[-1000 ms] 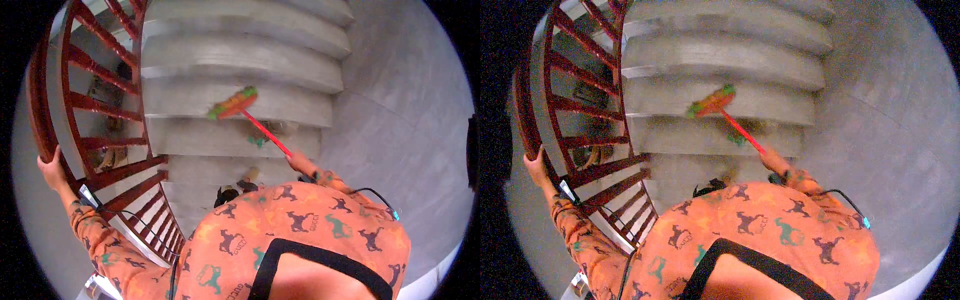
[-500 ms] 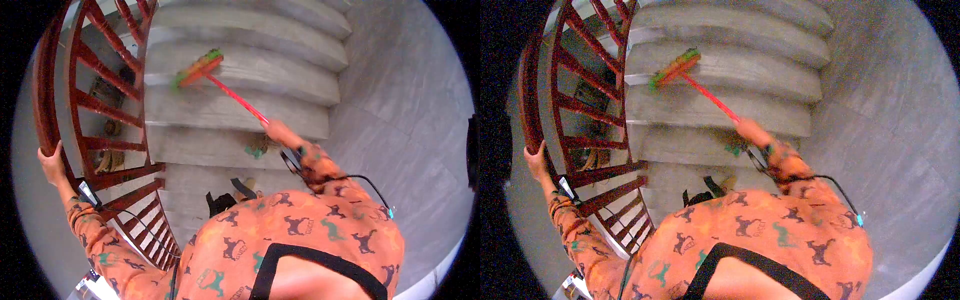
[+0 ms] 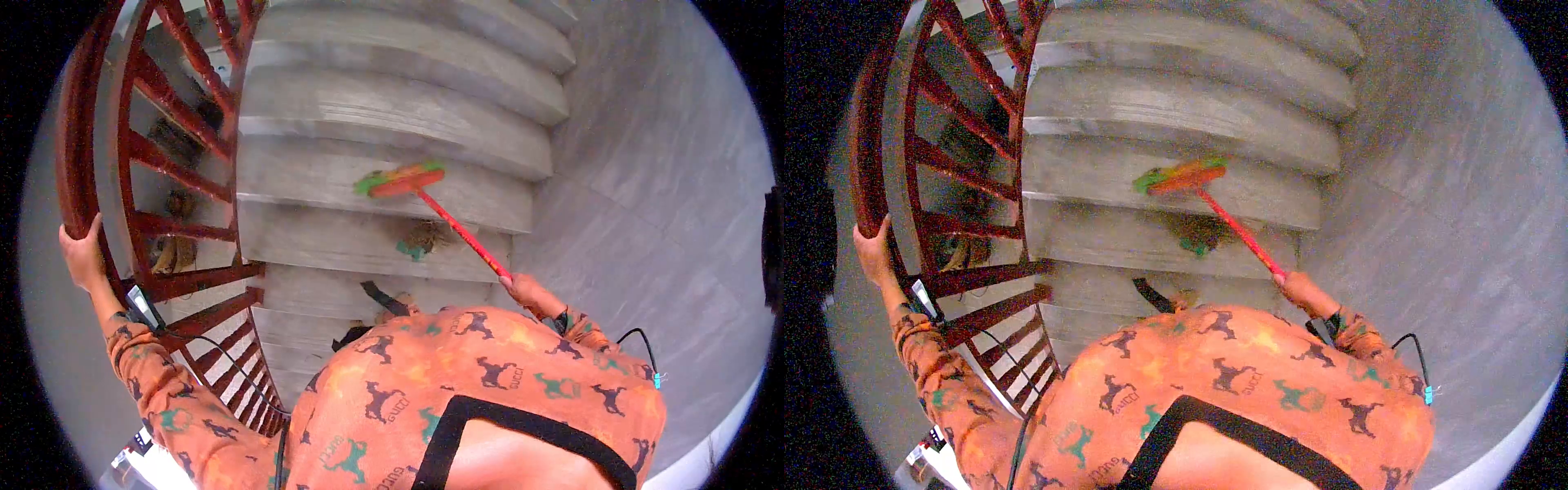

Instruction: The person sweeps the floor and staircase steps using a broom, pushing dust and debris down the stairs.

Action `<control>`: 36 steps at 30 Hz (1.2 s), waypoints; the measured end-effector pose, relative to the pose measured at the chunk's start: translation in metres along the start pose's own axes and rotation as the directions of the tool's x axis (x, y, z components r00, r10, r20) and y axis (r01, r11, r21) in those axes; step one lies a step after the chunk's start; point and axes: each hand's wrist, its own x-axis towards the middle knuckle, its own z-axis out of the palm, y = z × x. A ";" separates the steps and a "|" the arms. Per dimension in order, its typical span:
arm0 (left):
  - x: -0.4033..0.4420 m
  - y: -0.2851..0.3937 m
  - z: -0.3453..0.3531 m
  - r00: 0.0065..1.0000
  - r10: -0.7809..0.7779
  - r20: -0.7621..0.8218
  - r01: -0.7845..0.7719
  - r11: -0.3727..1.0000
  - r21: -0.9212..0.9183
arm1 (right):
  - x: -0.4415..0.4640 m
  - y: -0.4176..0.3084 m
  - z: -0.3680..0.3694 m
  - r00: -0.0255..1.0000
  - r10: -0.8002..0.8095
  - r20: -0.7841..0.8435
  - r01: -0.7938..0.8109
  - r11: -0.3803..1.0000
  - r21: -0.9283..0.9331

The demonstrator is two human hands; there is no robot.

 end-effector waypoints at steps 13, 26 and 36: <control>0.001 0.003 0.001 0.998 -0.009 0.064 0.015 0.996 -0.090 | 0.157 -0.189 -0.053 0.786 -0.558 -0.266 0.567 0.822 -0.049; 0.010 0.032 -0.026 0.999 -0.022 0.028 0.023 0.999 -0.045 | 0.039 -0.136 0.021 0.879 -0.452 0.154 0.475 0.794 -0.380; 0.026 0.016 -0.103 0.997 0.068 -0.048 -0.072 0.995 -0.066 | 0.123 -0.302 0.022 0.376 -0.906 0.193 0.683 0.130 -0.719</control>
